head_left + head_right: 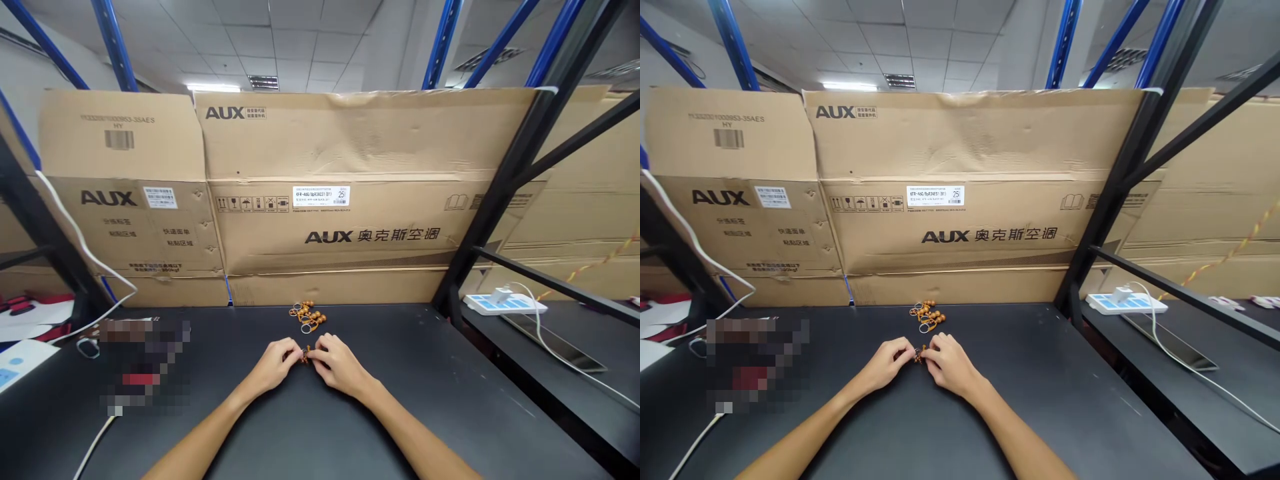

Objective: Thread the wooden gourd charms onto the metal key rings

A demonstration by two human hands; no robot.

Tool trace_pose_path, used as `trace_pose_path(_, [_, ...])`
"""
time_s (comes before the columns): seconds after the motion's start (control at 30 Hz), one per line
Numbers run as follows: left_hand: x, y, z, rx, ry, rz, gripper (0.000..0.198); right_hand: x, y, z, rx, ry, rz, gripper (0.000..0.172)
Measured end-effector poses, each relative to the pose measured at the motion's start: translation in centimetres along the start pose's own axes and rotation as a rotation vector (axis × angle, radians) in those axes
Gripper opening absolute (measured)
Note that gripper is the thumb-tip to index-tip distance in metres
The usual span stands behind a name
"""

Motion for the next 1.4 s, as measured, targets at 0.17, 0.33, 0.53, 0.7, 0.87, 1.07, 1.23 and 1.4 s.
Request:
trace_pose_path(0.17, [-0.2,0.2,0.4,-0.007,-0.055,0.01,0.031,0.8,-0.1,0.0,0.016,-0.062,0.087,0.014])
trace_pose_path(0.33, [-0.1,0.2,0.5,-0.003,-0.107,0.046,0.032,0.7,0.0,0.3,0.009,-0.08,0.08,0.013])
trace_pose_path(0.53, [0.6,0.3,0.7,-0.031,-0.056,0.09,0.022,1.1,0.0,-0.5,0.055,-0.136,0.1,0.013])
trace_pose_path(0.7, [-0.3,0.3,0.5,-0.001,-0.076,0.038,0.037,0.3,0.0,-0.2,0.045,-0.166,0.057,0.012])
trace_pose_path(0.87, [0.3,0.2,0.5,-0.009,-0.068,0.092,0.029,1.3,-0.1,-0.4,0.082,-0.124,0.127,0.012])
trace_pose_path(1.07, [-0.2,0.3,0.6,-0.004,-0.1,0.051,0.035,0.5,0.0,-0.3,0.04,-0.188,0.082,0.011])
trace_pose_path(1.23, [-0.4,0.3,0.6,-0.001,-0.07,0.081,0.029,1.4,-0.1,0.0,0.054,-0.148,0.141,0.01])
trace_pose_path(1.4, [0.0,0.4,0.6,0.007,-0.112,0.092,0.028,1.4,0.0,-0.1,0.038,-0.169,0.134,0.01])
Point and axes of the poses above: each hand's wrist, its own y-axis away from the middle knuckle, its own z-axis out of the palm, x = y × z, the point moved 9 cm from there along -y, towards the middle knuckle, and after that the axes turned 5 degrees about z, right-handed, at the moved point
